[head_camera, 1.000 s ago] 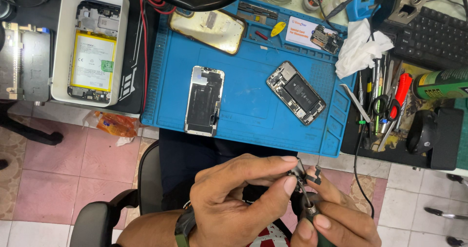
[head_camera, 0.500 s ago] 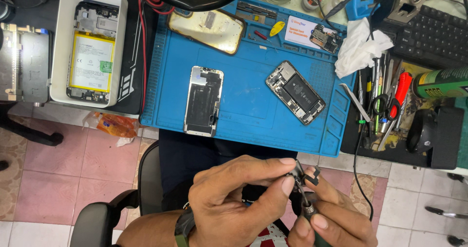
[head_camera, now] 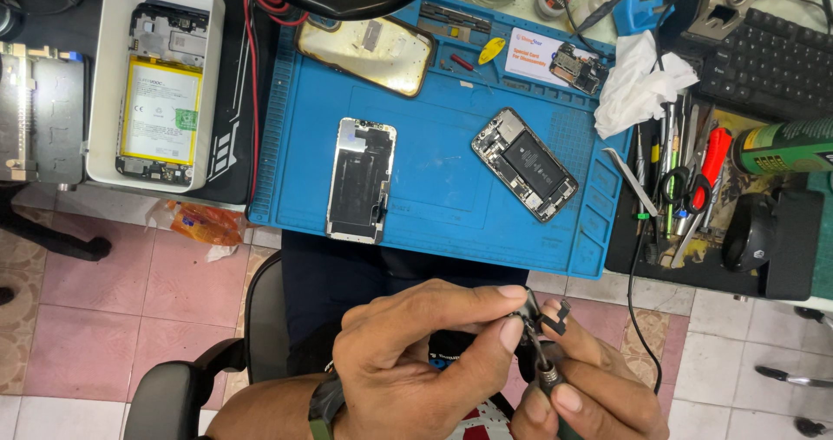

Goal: The person solders a small phone component on a blue repair mat, holding the part with tweezers and applying the soldering iron to its contacts. They apply liquid flux from a bottle onto the part, then continue soldering and manipulating the component with tweezers and the iron.

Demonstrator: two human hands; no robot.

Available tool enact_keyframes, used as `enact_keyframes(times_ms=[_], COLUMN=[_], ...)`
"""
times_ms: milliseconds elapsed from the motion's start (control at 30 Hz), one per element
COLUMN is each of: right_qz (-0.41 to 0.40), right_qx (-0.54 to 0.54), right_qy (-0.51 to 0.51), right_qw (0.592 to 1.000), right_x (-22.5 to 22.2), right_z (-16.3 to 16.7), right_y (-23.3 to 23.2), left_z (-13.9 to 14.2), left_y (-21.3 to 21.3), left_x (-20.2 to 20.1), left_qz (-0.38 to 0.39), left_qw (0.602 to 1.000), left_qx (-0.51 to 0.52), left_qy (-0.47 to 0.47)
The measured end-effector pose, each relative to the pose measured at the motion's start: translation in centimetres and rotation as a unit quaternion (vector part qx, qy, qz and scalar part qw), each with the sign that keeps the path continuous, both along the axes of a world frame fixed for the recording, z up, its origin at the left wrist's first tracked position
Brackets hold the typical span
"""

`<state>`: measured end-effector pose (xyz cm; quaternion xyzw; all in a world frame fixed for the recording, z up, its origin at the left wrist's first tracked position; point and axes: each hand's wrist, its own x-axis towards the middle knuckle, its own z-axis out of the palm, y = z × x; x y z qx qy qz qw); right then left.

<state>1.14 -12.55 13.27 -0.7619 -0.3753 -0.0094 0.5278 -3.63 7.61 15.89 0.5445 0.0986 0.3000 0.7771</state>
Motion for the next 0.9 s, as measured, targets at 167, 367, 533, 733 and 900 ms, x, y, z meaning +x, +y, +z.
enact_keyframes(times_ms=[167,367,533,733,900], right_qz=[0.006,0.02,0.032,0.005,-0.009], right_qx=[-0.018,-0.015,-0.032,-0.016,-0.022], right_qy=[0.194,0.002,0.085,0.044,0.031], right_qw=[0.981,1.0,0.995,0.999,0.999], right_x=[0.7,0.1,0.8,0.1,-0.1], right_z=[1.0,-0.2,0.4,-0.1,-0.2], right_y=[-1.3,-1.7,-2.0,-1.2,-1.1], left_z=[0.0,0.1,0.0,-0.1,-0.2], left_y=[0.2,0.2,0.1,0.0,0.0], left_x=[0.0,0.0,0.0,0.1,0.2], left_qz=[-0.005,-0.007,-0.008,-0.006,-0.006], left_qw=[1.0,1.0,1.0,1.0,1.0], left_qx=[0.012,0.001,-0.005,-0.002,0.002], left_qy=[0.014,-0.006,-0.002,-0.001,-0.004])
